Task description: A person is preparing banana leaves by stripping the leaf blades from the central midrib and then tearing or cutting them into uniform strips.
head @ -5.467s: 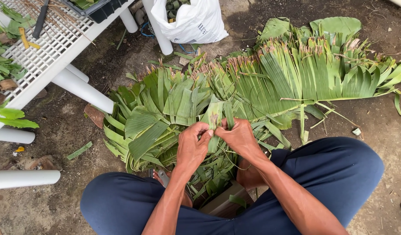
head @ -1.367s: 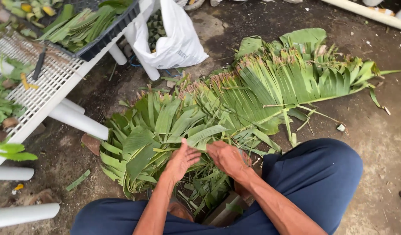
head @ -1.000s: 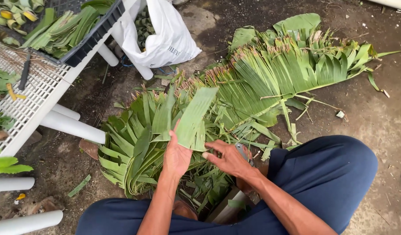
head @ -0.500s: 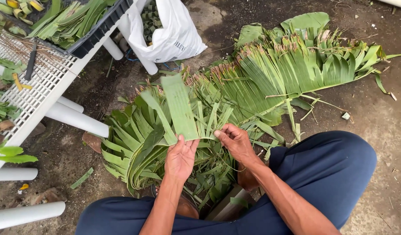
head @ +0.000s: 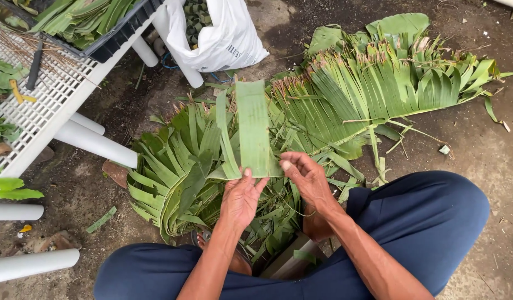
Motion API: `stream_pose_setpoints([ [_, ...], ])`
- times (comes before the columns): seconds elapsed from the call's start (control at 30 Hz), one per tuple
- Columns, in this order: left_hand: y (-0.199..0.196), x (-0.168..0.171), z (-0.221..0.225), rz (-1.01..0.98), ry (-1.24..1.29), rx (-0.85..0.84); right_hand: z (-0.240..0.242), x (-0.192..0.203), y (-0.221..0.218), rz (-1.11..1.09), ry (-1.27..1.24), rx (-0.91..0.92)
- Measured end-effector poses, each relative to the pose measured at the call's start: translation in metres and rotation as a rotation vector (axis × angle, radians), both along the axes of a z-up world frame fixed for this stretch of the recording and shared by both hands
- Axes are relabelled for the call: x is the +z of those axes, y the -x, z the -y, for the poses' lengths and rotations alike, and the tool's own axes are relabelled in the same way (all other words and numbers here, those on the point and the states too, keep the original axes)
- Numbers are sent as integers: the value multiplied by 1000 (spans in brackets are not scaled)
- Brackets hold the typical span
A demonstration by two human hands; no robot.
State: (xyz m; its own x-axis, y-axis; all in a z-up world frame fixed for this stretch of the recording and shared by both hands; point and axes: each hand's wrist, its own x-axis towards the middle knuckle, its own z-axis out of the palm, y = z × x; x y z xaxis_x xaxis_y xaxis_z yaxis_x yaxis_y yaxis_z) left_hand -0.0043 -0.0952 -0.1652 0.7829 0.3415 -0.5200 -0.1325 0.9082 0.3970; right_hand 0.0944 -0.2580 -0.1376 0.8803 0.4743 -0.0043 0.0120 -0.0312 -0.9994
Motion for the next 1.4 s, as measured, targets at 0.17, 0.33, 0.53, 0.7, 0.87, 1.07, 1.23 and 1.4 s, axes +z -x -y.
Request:
stream_pose_setpoints([
  [0.17,4,-22,13,-28,28,-41,-8,8,9,-127,-74,41],
  [0.33,6,-22,18,-44,45,-54,-9,14,10,-139,-70,24],
  [0.53,0,7,19,13,116,-38,-11,13,8,-141,-75,-50],
  [0.7,-2,15,20,4,104,-29,-9,6,7,-155,-63,-67],
  [0.87,1,-16,20,-13,56,-36,-9,-2,8,-207,-67,-73],
  [1.07,2,-2,24,-25,-45,-64,-11,22,14,-215,-81,-61],
  [1.23,2,2,25,-13,-45,-61,-10,27,14,-199,-90,-42],
  [1.4,2,-20,22,-5,-64,-57,-4,22,8,-155,-89,15],
])
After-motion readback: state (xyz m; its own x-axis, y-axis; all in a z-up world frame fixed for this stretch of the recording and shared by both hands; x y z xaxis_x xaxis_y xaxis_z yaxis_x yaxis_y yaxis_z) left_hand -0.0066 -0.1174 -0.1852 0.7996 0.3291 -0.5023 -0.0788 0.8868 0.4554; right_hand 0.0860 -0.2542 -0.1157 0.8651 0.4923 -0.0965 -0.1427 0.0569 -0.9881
